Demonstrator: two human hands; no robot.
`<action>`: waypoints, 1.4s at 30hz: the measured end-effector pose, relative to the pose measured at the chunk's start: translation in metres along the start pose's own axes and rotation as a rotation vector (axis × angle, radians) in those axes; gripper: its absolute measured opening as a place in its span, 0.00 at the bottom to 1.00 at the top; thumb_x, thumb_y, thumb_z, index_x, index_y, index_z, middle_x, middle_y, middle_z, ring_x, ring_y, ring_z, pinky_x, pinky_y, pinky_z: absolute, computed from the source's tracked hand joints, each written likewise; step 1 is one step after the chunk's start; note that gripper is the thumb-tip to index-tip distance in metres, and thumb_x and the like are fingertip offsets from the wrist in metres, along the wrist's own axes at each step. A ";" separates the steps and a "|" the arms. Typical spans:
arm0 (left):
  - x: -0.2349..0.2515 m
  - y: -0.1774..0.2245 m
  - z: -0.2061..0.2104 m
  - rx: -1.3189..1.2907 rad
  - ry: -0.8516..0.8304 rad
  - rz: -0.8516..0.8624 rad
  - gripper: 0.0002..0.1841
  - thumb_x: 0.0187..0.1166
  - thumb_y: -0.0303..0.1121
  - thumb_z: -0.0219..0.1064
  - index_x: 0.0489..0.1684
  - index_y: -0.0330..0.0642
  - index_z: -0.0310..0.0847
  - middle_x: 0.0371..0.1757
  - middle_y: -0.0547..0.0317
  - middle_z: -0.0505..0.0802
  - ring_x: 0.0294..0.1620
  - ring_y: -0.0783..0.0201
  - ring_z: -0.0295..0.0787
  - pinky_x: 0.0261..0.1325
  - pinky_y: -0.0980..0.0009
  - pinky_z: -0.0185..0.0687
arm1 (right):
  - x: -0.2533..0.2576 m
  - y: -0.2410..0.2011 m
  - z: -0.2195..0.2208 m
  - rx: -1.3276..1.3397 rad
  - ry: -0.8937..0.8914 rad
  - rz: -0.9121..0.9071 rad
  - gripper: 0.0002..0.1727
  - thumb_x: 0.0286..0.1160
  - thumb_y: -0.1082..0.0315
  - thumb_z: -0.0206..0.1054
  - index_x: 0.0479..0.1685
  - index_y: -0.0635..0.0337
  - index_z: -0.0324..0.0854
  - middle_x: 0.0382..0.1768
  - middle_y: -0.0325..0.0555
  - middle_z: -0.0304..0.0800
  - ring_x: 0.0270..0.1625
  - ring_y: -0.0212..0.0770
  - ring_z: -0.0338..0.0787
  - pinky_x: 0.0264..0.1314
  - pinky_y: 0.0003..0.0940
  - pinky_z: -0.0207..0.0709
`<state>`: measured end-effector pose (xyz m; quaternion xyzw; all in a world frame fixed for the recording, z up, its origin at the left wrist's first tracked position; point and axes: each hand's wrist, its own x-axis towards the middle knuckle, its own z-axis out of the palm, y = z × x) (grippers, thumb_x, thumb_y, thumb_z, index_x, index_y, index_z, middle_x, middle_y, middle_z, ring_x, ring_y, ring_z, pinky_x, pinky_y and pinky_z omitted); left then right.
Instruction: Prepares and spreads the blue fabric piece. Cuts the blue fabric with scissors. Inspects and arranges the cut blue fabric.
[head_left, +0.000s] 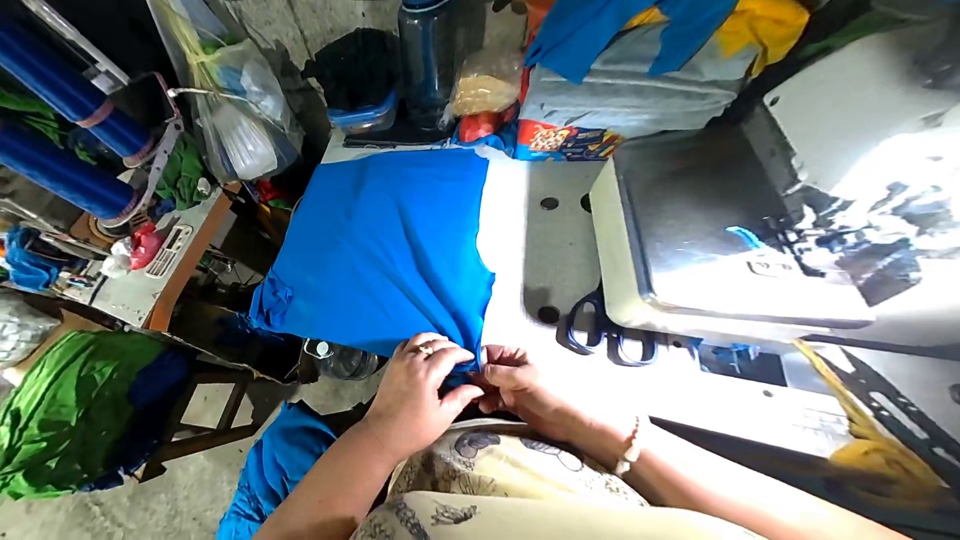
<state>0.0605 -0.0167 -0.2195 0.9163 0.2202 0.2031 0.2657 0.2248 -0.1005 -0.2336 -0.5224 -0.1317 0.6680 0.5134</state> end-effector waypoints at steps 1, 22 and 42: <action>-0.004 -0.004 0.001 -0.027 0.032 -0.019 0.14 0.68 0.35 0.78 0.50 0.41 0.91 0.55 0.58 0.95 0.68 0.56 0.86 0.72 0.53 0.79 | 0.001 0.001 -0.001 -0.005 -0.021 -0.013 0.15 0.78 0.83 0.54 0.24 0.59 0.76 0.20 0.41 0.89 0.21 0.31 0.89 0.25 0.22 0.82; -0.002 -0.002 0.008 0.283 0.122 0.234 0.09 0.76 0.27 0.66 0.39 0.45 0.95 0.50 0.59 0.97 0.65 0.55 0.90 0.67 0.59 0.84 | -0.004 -0.004 -0.001 -0.045 -0.033 -0.040 0.13 0.78 0.84 0.56 0.28 0.60 0.78 0.23 0.41 0.89 0.24 0.32 0.90 0.29 0.23 0.84; -0.005 0.021 0.001 -0.909 -0.206 -0.419 0.31 0.94 0.44 0.34 0.48 0.27 0.82 0.38 0.59 0.91 0.42 0.71 0.87 0.50 0.71 0.82 | -0.007 -0.035 0.014 -0.074 0.056 -0.094 0.16 0.89 0.77 0.49 0.30 0.62 0.76 0.19 0.42 0.85 0.20 0.33 0.86 0.26 0.27 0.84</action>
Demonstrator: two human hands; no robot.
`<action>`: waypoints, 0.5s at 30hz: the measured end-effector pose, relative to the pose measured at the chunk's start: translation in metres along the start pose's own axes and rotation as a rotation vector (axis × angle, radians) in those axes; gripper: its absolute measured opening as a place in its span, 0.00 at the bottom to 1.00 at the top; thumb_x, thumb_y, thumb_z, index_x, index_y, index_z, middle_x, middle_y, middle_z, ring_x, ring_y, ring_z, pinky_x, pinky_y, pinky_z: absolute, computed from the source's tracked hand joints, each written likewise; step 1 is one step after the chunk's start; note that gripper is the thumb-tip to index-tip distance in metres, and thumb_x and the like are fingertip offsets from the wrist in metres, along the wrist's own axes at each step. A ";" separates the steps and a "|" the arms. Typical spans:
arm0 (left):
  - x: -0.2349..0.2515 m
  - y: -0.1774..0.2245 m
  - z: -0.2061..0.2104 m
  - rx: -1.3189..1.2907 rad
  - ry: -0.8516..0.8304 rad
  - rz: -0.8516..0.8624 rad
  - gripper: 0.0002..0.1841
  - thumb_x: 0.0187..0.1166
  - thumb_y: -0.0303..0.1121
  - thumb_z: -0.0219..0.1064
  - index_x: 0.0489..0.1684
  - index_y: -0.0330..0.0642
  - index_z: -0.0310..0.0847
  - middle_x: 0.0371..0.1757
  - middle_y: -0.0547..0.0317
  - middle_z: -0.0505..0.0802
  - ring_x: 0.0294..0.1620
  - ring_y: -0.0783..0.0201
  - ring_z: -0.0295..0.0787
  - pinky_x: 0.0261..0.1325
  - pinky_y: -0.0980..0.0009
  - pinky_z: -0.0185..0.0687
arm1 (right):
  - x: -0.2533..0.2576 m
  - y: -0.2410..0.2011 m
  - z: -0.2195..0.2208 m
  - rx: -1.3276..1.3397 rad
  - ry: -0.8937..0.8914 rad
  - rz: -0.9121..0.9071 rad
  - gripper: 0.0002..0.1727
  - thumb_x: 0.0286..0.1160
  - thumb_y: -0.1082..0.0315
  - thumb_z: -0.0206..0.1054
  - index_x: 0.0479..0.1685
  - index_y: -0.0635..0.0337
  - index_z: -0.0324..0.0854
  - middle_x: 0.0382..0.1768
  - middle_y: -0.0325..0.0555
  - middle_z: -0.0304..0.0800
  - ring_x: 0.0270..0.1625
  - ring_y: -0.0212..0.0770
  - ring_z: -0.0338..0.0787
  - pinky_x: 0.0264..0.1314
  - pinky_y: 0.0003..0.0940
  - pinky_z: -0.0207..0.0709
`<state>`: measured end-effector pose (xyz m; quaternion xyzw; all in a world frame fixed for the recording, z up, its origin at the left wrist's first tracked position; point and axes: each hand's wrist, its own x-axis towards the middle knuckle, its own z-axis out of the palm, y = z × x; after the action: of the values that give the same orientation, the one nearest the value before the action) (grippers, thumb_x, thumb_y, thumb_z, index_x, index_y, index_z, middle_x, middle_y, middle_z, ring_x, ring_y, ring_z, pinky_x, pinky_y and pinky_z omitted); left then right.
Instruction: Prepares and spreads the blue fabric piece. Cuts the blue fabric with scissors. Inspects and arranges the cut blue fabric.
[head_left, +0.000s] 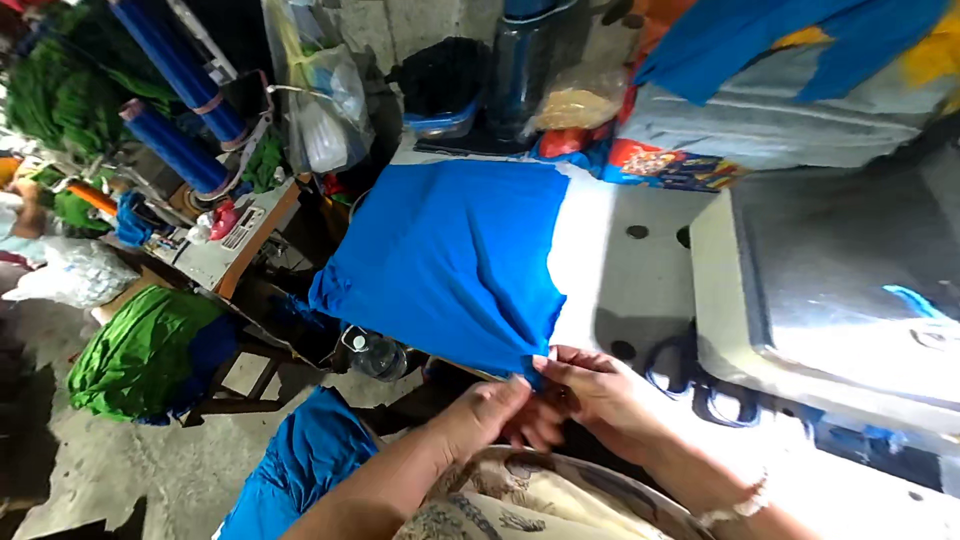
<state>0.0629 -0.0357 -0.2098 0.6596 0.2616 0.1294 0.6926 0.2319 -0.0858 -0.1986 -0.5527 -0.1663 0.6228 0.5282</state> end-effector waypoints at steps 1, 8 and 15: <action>0.008 -0.005 -0.006 -0.201 0.000 -0.044 0.41 0.90 0.58 0.29 0.52 0.31 0.82 0.41 0.62 0.93 0.42 0.72 0.89 0.49 0.71 0.84 | -0.002 -0.009 0.000 -0.008 -0.007 -0.056 0.16 0.89 0.77 0.49 0.32 0.62 0.77 0.20 0.42 0.85 0.20 0.33 0.86 0.26 0.27 0.84; 0.027 -0.003 -0.068 -0.906 0.697 0.039 0.21 0.94 0.50 0.44 0.64 0.45 0.74 0.49 0.59 0.91 0.49 0.64 0.91 0.55 0.64 0.88 | -0.036 -0.058 -0.049 -0.151 0.008 -0.369 0.15 0.81 0.70 0.51 0.42 0.48 0.87 0.30 0.34 0.92 0.25 0.27 0.87 0.25 0.21 0.82; -0.026 -0.049 -0.091 -0.940 1.241 -0.068 0.20 0.86 0.21 0.57 0.75 0.43 0.65 0.43 0.51 0.85 0.33 0.61 0.86 0.38 0.65 0.86 | -0.052 -0.022 -0.124 -0.532 0.220 -0.154 0.06 0.83 0.69 0.51 0.50 0.56 0.70 0.32 0.25 0.84 0.31 0.27 0.89 0.36 0.30 0.88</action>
<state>-0.0152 0.0231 -0.2525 0.0953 0.5390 0.5509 0.6300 0.3406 -0.1679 -0.1952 -0.7219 -0.3068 0.4517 0.4251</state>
